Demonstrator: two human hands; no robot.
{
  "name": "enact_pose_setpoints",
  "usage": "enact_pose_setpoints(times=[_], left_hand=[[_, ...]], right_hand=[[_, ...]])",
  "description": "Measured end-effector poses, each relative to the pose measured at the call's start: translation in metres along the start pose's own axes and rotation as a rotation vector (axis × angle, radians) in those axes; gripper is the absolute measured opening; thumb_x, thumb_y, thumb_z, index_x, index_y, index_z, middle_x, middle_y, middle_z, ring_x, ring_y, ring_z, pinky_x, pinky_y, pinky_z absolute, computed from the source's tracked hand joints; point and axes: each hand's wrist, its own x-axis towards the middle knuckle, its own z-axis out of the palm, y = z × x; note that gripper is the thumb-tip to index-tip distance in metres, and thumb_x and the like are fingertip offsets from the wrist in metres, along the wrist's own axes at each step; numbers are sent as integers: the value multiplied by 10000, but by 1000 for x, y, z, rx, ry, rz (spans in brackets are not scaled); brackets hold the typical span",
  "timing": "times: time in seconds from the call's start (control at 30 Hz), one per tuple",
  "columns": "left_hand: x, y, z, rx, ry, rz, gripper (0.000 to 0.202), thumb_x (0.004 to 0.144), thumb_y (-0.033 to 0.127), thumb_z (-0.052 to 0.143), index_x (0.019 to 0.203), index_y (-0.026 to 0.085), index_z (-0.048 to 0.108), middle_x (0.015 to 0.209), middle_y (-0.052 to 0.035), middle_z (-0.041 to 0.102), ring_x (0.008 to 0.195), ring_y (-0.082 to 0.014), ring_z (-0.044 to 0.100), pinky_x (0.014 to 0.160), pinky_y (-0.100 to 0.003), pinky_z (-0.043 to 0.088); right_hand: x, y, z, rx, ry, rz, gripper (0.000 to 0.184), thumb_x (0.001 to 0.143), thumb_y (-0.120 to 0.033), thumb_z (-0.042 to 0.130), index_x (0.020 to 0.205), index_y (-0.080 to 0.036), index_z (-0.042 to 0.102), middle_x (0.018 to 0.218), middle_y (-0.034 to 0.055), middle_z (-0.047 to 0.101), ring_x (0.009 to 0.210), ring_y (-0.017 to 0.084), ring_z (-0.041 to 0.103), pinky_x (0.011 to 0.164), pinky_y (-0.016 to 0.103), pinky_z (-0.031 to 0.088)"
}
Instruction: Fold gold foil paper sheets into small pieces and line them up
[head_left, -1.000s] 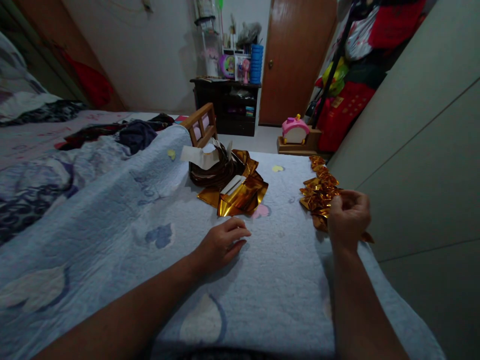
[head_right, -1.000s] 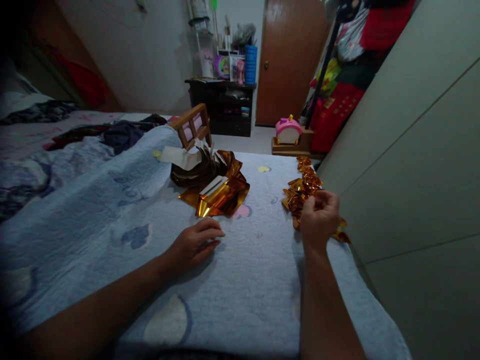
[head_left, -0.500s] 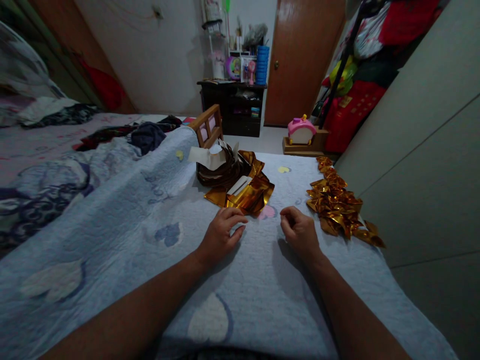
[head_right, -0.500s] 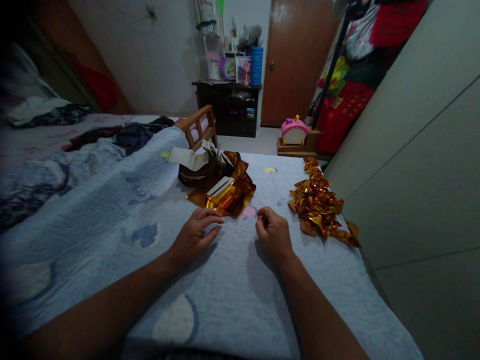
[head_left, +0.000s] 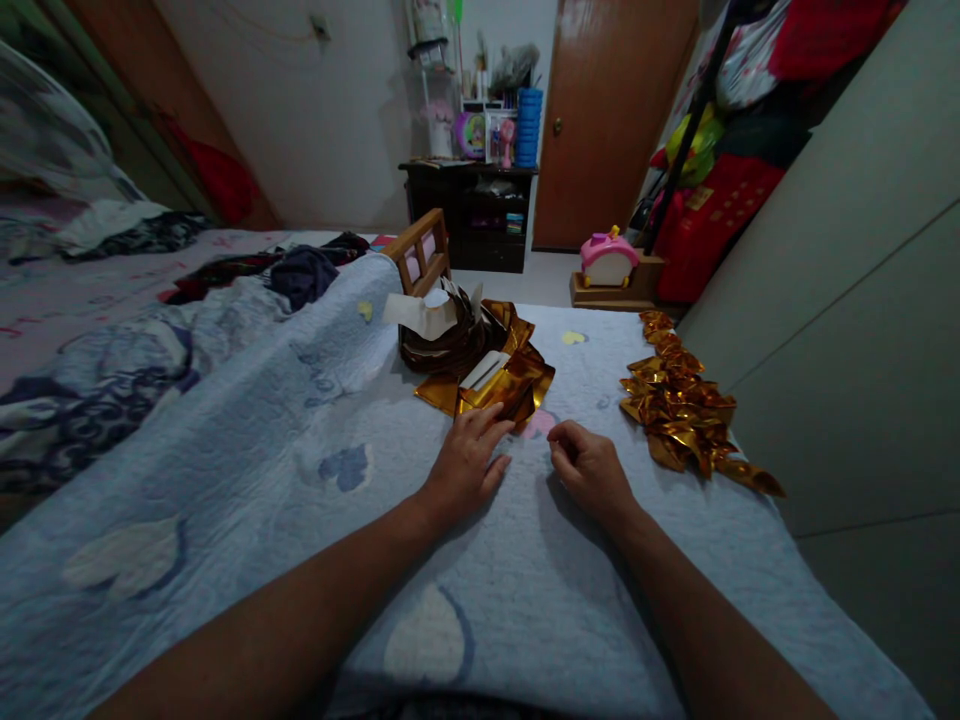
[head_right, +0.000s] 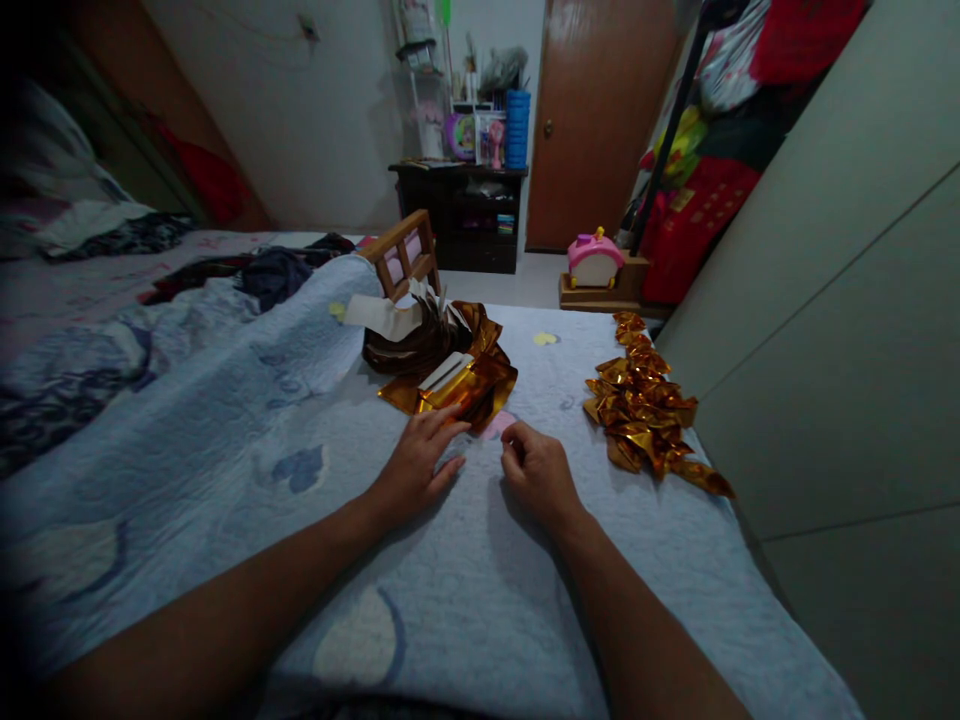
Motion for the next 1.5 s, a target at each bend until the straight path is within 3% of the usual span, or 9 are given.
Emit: enact_pose_setpoints(times=[0.2,0.5,0.63,0.77,0.9,0.97,1.13,1.33,1.5], left_hand=[[4,-9,4,-118,29,-72,548,940,190,532,1472,154,401,1454,-183,526,1370,-302,475,1151,-559,394],[12,-12,1,-202,-68,-233,478,941,167,482,1417,119,482,1463,-173,546,1389,-268,492,1190,-469,383],[25,-12,-3,-106,-103,-265,449,956,166,495,1400,96,506,1421,-180,583,1342,-275,537,1156,-443,418],[43,-14,-3,91,-164,-204,497,931,209,613,1399,75,510,1417,-200,586,1307,-304,563,1115,-430,446],[53,-16,-3,258,-246,-118,251,975,201,546,1173,109,669,1184,-156,714,1094,-282,670,953,-389,527],[54,-17,-3,293,-254,-103,231,996,170,488,1042,133,711,1050,-119,746,963,-250,698,867,-352,541],[48,-21,3,291,-178,-116,208,968,120,524,1027,144,721,1014,-93,765,941,-240,698,843,-333,535],[42,-28,12,145,72,-42,149,925,120,613,981,164,744,1022,-84,779,947,-228,705,884,-352,543],[43,-28,8,99,102,-72,76,887,147,683,847,172,743,874,-63,773,834,-216,701,794,-333,538]], right_hand=[[1,2,2,2,-13,-2,108,789,-194,497,785,-202,605,588,-26,538,539,140,510,579,257,377],[1,9,5,0,-23,3,142,796,-223,486,806,-183,622,581,-25,547,534,137,519,577,247,376],[1,10,6,-4,-41,19,148,799,-223,485,814,-184,627,589,-23,553,542,140,522,584,249,378],[1,10,6,-7,-48,15,147,798,-220,483,802,-187,626,598,-18,566,547,141,519,589,253,375],[1,10,6,-10,-52,11,141,792,-218,486,801,-188,623,596,-18,564,543,140,509,584,254,367],[1,10,6,-8,-55,11,137,791,-217,486,797,-190,620,598,-18,565,545,140,510,587,255,365],[1,9,6,1,-67,22,130,790,-215,487,792,-195,615,591,-21,562,539,137,505,581,253,357],[2,9,6,-4,-74,21,135,791,-209,481,796,-193,616,592,-21,562,543,138,512,585,251,366],[2,9,6,-11,-81,19,131,799,-219,482,794,-197,611,587,-24,555,537,136,507,583,251,363]])
